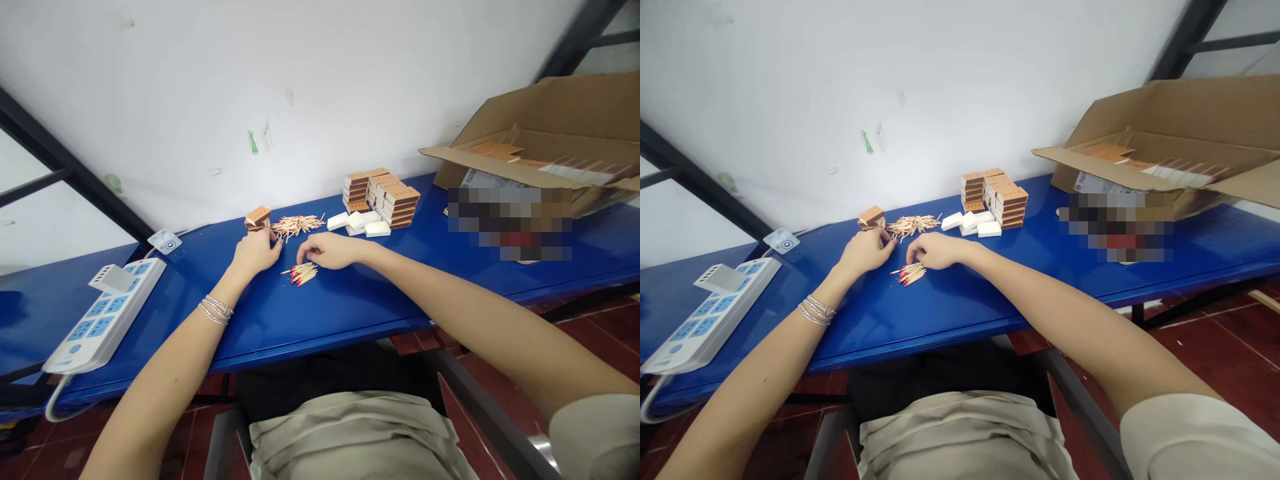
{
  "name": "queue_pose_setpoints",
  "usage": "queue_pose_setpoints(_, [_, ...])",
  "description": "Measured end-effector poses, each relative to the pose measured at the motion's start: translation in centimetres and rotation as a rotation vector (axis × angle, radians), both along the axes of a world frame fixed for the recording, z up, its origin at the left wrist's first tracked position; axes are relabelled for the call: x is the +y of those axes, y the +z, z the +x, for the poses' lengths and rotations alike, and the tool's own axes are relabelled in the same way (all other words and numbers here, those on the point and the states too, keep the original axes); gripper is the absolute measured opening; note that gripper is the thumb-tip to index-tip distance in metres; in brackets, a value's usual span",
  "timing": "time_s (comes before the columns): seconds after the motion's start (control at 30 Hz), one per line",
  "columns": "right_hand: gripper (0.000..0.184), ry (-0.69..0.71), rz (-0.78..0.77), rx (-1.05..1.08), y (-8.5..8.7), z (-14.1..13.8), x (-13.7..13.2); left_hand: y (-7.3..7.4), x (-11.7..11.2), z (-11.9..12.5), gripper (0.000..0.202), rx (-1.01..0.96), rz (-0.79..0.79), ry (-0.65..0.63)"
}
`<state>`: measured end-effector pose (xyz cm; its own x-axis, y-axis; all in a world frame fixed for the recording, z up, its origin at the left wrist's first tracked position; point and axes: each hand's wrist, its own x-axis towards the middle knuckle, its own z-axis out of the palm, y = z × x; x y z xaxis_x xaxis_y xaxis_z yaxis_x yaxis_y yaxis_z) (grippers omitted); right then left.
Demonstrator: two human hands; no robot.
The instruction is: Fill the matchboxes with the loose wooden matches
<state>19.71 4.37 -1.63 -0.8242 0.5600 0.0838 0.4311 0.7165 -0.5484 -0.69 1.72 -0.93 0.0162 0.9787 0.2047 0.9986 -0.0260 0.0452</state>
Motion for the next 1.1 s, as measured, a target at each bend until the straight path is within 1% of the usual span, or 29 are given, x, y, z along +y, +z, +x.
queue_pose_setpoints(0.07, [0.032,-0.007,-0.013,0.000,0.1,0.0,-0.2,-0.4,0.3,0.3,0.032,-0.016,0.015,0.025])
queue_pose_setpoints(0.17, [0.032,-0.035,-0.033,-0.015,0.2,0.0,-0.3,-0.7,0.6,0.5,0.025,-0.034,0.036,0.038])
queue_pose_setpoints(0.3, [0.031,-0.041,-0.022,-0.024,0.2,-0.1,-0.2,-0.7,0.6,0.4,0.016,-0.039,0.031,0.017])
queue_pose_setpoints(0.4, [0.029,-0.094,0.021,-0.004,0.2,-0.2,-0.2,-0.6,0.3,0.5,0.015,-0.097,0.076,-0.023])
queue_pose_setpoints(0.47, [0.025,-0.165,0.046,0.025,0.1,-0.3,-0.1,-0.6,0.2,0.6,0.015,-0.203,0.109,-0.101])
queue_pose_setpoints(0.6, [0.017,-0.293,0.101,0.147,0.0,-0.4,0.1,-0.8,-0.3,1.2,0.017,-0.465,0.110,-0.327])
queue_pose_setpoints(0.7, [0.018,-0.311,0.121,0.244,0.0,-0.5,0.2,-0.9,-0.6,1.6,0.016,-0.546,0.114,-0.396])
queue_pose_setpoints(0.8, [0.017,-0.333,0.067,0.328,0.0,-0.6,0.1,-0.9,-0.8,1.9,0.018,-0.591,0.124,-0.401])
queue_pose_setpoints(0.97, [0.019,-0.337,-0.147,0.492,-0.5,-0.8,0.5,-1.0,-0.7,2.0,0.025,-0.654,0.098,-0.398])
queue_pose_setpoints(1.03, [0.019,-0.343,-0.169,0.520,-0.7,-0.8,0.6,-1.0,-0.6,2.0,0.027,-0.649,0.085,-0.403])
queue_pose_setpoints(1.1, [0.018,-0.377,-0.136,0.508,-0.7,-0.8,0.7,-0.9,-0.6,1.9,0.029,-0.596,0.083,-0.399])
